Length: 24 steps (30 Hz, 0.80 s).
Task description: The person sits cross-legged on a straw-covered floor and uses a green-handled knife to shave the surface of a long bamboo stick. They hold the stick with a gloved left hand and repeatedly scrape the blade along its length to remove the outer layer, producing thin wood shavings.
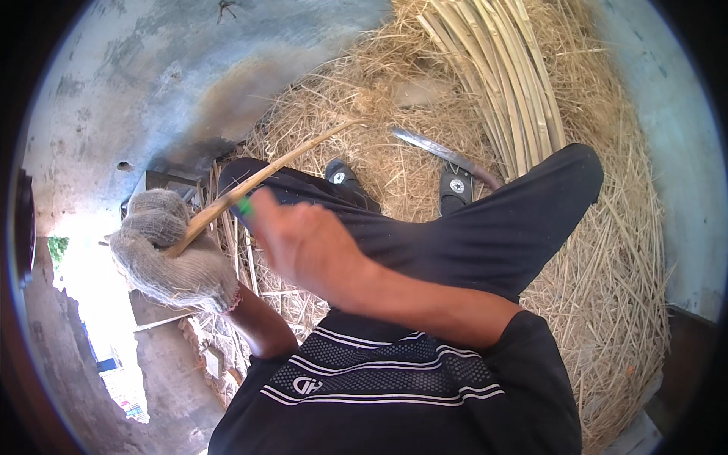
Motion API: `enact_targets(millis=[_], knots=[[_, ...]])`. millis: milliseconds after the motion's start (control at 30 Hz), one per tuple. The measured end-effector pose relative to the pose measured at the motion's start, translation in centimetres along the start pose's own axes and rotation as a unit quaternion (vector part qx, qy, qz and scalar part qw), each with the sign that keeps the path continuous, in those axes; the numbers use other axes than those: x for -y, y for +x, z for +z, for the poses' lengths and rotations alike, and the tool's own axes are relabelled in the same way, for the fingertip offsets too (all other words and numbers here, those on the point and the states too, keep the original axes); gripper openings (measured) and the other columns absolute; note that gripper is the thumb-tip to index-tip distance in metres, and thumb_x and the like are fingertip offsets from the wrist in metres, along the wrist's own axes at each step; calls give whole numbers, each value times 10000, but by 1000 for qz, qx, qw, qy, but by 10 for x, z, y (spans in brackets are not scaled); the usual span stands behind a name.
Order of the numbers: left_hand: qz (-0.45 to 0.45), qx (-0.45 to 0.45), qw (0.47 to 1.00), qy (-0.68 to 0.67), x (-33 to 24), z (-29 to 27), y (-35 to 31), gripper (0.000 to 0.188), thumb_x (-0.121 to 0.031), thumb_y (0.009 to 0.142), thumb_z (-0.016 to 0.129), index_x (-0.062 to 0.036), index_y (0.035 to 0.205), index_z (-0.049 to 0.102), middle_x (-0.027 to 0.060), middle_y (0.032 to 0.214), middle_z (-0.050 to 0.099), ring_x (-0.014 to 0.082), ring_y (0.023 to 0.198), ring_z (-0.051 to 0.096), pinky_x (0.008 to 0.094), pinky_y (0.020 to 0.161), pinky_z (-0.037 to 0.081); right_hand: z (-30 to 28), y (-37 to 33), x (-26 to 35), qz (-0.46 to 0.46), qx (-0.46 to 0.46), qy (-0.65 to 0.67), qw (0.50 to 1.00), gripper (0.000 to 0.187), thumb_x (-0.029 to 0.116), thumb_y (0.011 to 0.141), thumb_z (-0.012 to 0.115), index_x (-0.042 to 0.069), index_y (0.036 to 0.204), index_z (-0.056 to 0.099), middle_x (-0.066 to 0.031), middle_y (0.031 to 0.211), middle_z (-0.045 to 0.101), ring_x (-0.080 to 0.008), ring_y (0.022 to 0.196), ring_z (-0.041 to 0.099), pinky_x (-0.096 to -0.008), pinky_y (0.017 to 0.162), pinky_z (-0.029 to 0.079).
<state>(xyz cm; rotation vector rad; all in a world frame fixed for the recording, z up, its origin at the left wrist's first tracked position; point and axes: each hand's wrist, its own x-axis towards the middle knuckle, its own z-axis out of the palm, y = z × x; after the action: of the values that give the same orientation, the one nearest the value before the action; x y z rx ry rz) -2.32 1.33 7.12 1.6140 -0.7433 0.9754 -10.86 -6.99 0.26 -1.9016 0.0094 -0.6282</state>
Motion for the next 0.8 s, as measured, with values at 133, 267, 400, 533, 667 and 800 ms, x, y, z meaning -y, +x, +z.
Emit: enact_targets(millis=[133, 267, 400, 533, 667, 800], knots=[[15, 12, 997, -69, 6, -7, -2, 332, -296, 966, 441, -75, 720, 462, 77, 638, 476, 189, 581, 484, 303, 511, 446, 5, -3, -85, 135, 19, -158, 978, 190, 173, 987, 557, -5, 933, 521, -252, 555, 557, -448, 531, 608, -503, 476, 482], [-61, -63, 995, -49, 6, -10, -5, 309, -289, 963, 438, -70, 747, 453, 77, 636, 471, 197, 563, 466, 301, 498, 433, -8, -4, -8, 50, 29, -16, 998, 207, 189, 991, 560, -1, 918, 526, -247, 560, 563, -451, 524, 604, -501, 467, 475], [-94, -53, 992, -70, -2, 0, -1, 301, -263, 966, 430, -84, 725, 451, 66, 622, 458, 195, 574, 474, 298, 515, 436, -2, 0, -23, 85, 2, -9, 996, 197, 176, 984, 573, -5, 914, 535, -247, 562, 562, -451, 526, 601, -507, 469, 468], [-9, 55, 991, -122, 10, -11, 8, 304, -229, 979, 415, -88, 713, 460, 65, 617, 454, 192, 587, 497, 298, 536, 443, -8, 6, -55, 117, 22, -75, 990, 175, 150, 972, 583, -16, 926, 545, -248, 562, 558, -458, 556, 610, -504, 481, 466], [-36, 9, 999, -35, 6, -15, 3, 325, -244, 993, 418, -84, 718, 483, 63, 627, 473, 192, 591, 513, 321, 564, 462, -11, 5, 7, 36, 24, 49, 998, 171, 144, 974, 573, -22, 947, 543, -243, 566, 561, -448, 568, 620, -502, 489, 472], [-47, -25, 999, -9, 1, -13, 9, 320, -278, 993, 434, -75, 754, 497, 70, 660, 496, 198, 618, 534, 333, 590, 483, 9, 3, -34, 102, 17, -11, 995, 158, 117, 963, 589, -24, 960, 519, -233, 583, 570, -430, 573, 632, -498, 504, 479]])
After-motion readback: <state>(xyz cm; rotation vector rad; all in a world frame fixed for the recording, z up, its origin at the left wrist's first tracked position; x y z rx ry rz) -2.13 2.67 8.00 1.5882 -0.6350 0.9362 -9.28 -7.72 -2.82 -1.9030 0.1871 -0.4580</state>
